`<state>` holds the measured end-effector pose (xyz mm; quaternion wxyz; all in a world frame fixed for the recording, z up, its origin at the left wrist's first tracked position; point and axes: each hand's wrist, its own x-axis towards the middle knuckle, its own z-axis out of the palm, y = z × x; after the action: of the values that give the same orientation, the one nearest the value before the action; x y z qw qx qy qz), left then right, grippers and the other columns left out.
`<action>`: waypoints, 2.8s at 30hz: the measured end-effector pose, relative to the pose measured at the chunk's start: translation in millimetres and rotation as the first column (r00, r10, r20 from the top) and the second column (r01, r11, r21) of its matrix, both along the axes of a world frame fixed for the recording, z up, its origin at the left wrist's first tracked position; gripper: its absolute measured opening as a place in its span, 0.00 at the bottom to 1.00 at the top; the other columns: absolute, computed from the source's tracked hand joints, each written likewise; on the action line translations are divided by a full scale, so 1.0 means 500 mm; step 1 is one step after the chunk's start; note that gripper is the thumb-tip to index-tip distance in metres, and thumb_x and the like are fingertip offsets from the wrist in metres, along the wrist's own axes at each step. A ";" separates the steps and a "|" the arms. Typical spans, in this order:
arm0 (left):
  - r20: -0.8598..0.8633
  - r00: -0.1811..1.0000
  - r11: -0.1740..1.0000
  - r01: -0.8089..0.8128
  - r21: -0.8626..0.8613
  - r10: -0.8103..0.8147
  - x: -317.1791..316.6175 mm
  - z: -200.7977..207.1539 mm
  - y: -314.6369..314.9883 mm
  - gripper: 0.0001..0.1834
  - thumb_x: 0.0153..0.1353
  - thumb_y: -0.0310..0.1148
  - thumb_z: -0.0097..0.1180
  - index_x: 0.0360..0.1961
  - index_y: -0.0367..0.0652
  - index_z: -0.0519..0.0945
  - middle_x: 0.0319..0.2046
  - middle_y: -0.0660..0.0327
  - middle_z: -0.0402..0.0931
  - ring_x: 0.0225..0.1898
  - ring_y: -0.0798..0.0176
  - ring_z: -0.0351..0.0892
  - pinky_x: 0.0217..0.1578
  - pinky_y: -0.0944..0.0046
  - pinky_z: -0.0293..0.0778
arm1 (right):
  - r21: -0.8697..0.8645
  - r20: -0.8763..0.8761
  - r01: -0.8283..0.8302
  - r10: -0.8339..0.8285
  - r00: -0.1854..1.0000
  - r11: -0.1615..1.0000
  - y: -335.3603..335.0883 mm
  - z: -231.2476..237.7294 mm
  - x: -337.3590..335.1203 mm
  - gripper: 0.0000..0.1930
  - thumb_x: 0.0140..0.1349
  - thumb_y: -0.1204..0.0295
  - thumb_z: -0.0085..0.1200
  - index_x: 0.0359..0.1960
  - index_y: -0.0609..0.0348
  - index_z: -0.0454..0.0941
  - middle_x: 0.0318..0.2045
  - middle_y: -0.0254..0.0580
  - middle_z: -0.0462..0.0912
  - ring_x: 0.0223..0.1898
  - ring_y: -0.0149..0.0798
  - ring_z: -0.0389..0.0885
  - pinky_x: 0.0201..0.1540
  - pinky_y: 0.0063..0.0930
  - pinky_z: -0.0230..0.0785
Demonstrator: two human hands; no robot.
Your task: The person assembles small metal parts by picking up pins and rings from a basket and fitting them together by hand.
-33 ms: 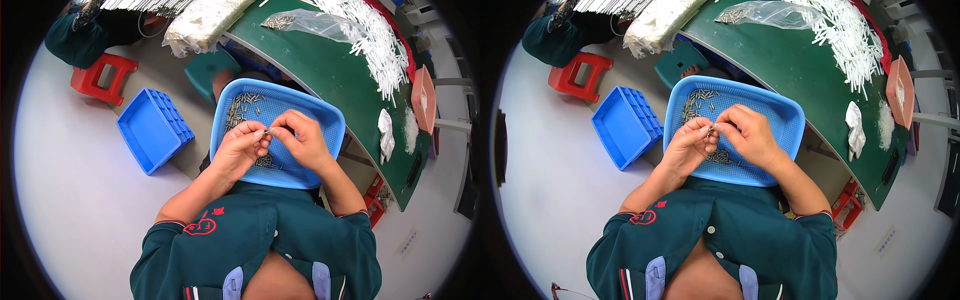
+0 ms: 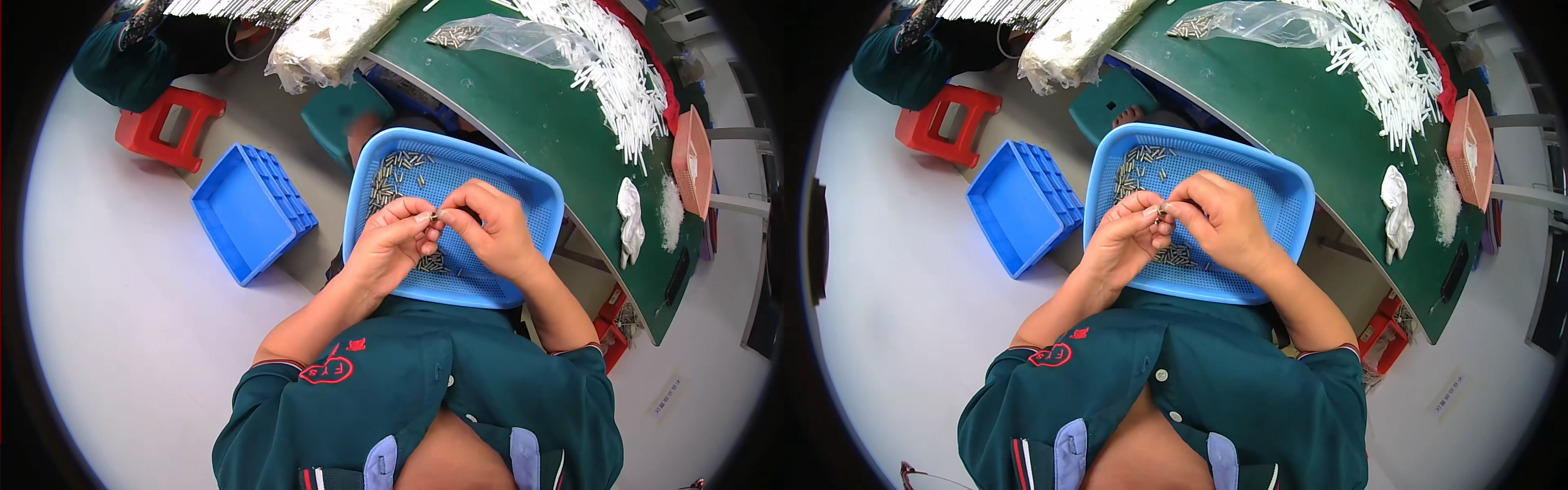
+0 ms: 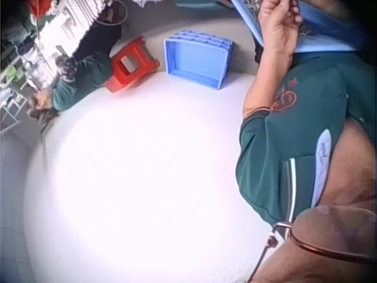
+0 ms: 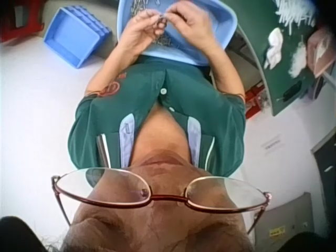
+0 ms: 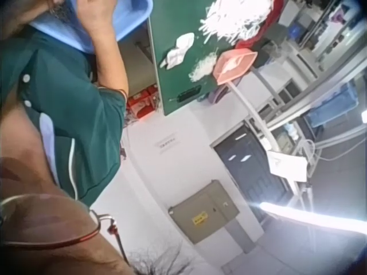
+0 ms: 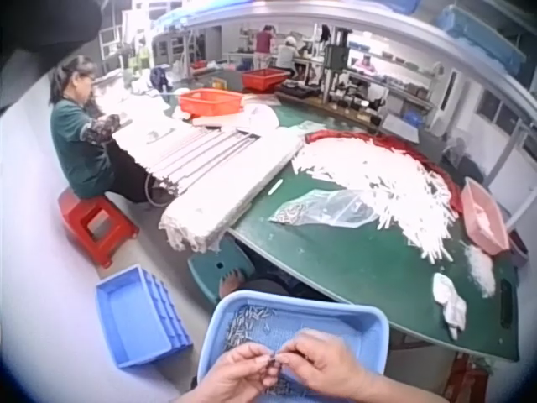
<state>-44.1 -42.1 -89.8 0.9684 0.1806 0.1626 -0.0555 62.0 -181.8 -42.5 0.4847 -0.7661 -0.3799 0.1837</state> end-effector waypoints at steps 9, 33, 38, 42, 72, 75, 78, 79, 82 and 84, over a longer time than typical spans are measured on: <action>-0.018 0.999 0.998 0.052 0.024 -0.051 -0.002 -0.002 0.000 0.07 0.61 0.30 0.56 0.37 0.39 0.75 0.30 0.63 0.76 0.30 0.72 0.72 0.30 0.72 0.68 | 0.015 -0.165 0.003 -0.001 0.986 1.000 0.008 0.012 0.001 0.04 0.51 0.75 0.59 0.27 0.60 0.76 0.24 0.40 0.76 0.25 0.36 0.76 0.27 0.27 0.67; 0.017 0.997 0.995 -0.072 0.068 0.071 -0.015 -0.007 0.007 0.05 0.61 0.27 0.54 0.37 0.41 0.74 0.35 0.59 0.76 0.34 0.69 0.74 0.35 0.70 0.72 | -0.219 0.523 -0.076 0.183 0.832 0.973 0.062 -0.100 0.058 0.10 0.49 0.74 0.59 0.34 0.56 0.77 0.30 0.42 0.76 0.29 0.47 0.78 0.29 0.37 0.71; 0.012 0.997 0.997 -0.076 0.020 0.075 -0.010 -0.005 0.008 0.04 0.62 0.28 0.53 0.38 0.41 0.74 0.35 0.59 0.76 0.34 0.69 0.73 0.35 0.70 0.71 | -0.158 0.548 -0.051 0.131 0.826 0.986 0.059 -0.112 0.056 0.07 0.49 0.74 0.59 0.31 0.57 0.77 0.27 0.41 0.76 0.28 0.47 0.78 0.28 0.37 0.71; 0.031 0.998 0.998 -0.062 -0.006 0.062 -0.009 -0.003 0.007 0.04 0.63 0.29 0.52 0.38 0.41 0.74 0.34 0.61 0.75 0.34 0.70 0.72 0.34 0.70 0.70 | -0.161 0.446 -0.019 0.090 0.890 0.987 0.038 -0.101 0.055 0.05 0.50 0.74 0.59 0.30 0.58 0.77 0.25 0.40 0.77 0.27 0.43 0.78 0.28 0.32 0.71; 0.078 0.997 1.000 0.007 -0.009 -0.007 0.016 0.035 0.028 0.08 0.62 0.31 0.55 0.38 0.39 0.76 0.29 0.64 0.75 0.29 0.71 0.72 0.30 0.71 0.68 | 0.111 -0.018 -0.095 0.097 0.995 0.989 0.037 0.039 0.027 0.05 0.49 0.77 0.61 0.27 0.61 0.76 0.31 0.34 0.74 0.27 0.25 0.70 0.28 0.17 0.62; 0.092 0.995 0.998 -0.047 0.051 0.042 0.015 0.039 0.037 0.09 0.62 0.30 0.54 0.41 0.38 0.76 0.31 0.62 0.76 0.30 0.70 0.74 0.31 0.70 0.71 | 0.158 0.043 -0.145 0.140 0.989 0.977 0.046 0.033 0.030 0.05 0.50 0.78 0.61 0.27 0.60 0.77 0.30 0.34 0.75 0.27 0.25 0.70 0.28 0.18 0.62; 0.119 0.991 0.992 -0.068 0.107 0.055 0.011 0.033 0.046 0.08 0.61 0.27 0.54 0.41 0.37 0.75 0.34 0.58 0.77 0.33 0.69 0.75 0.33 0.70 0.73 | 0.202 -0.036 -0.116 0.126 0.991 0.972 0.045 0.012 0.025 0.04 0.52 0.78 0.59 0.29 0.60 0.78 0.29 0.34 0.75 0.28 0.27 0.72 0.29 0.21 0.65; 0.118 0.991 0.992 -0.070 0.106 0.058 0.010 0.032 0.046 0.08 0.61 0.27 0.54 0.41 0.37 0.75 0.34 0.58 0.77 0.33 0.69 0.75 0.33 0.70 0.73 | 0.232 -0.100 -0.084 0.109 0.989 0.969 0.044 0.005 0.025 0.04 0.52 0.78 0.58 0.30 0.60 0.78 0.29 0.35 0.75 0.28 0.29 0.72 0.29 0.22 0.66; 0.087 0.991 0.981 -0.111 0.156 0.099 0.010 0.028 0.046 0.07 0.61 0.26 0.54 0.39 0.38 0.75 0.35 0.57 0.77 0.33 0.69 0.75 0.33 0.70 0.73 | -0.013 0.041 -0.028 0.028 0.999 1.000 0.033 -0.018 0.029 0.05 0.51 0.74 0.58 0.30 0.58 0.78 0.27 0.39 0.76 0.30 0.37 0.77 0.31 0.28 0.70; 0.102 0.990 0.979 -0.116 0.167 0.099 0.009 0.023 0.044 0.05 0.61 0.26 0.53 0.38 0.38 0.75 0.35 0.57 0.77 0.34 0.69 0.75 0.34 0.70 0.73 | -0.148 0.263 -0.096 0.133 0.955 0.984 0.023 -0.041 0.019 0.05 0.50 0.74 0.58 0.30 0.57 0.77 0.27 0.40 0.76 0.31 0.39 0.77 0.30 0.30 0.70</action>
<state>-39.7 -20.2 -78.5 0.9572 0.2573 0.1310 0.0198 71.6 -170.2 -62.7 0.3639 -0.7915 -0.4736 0.1295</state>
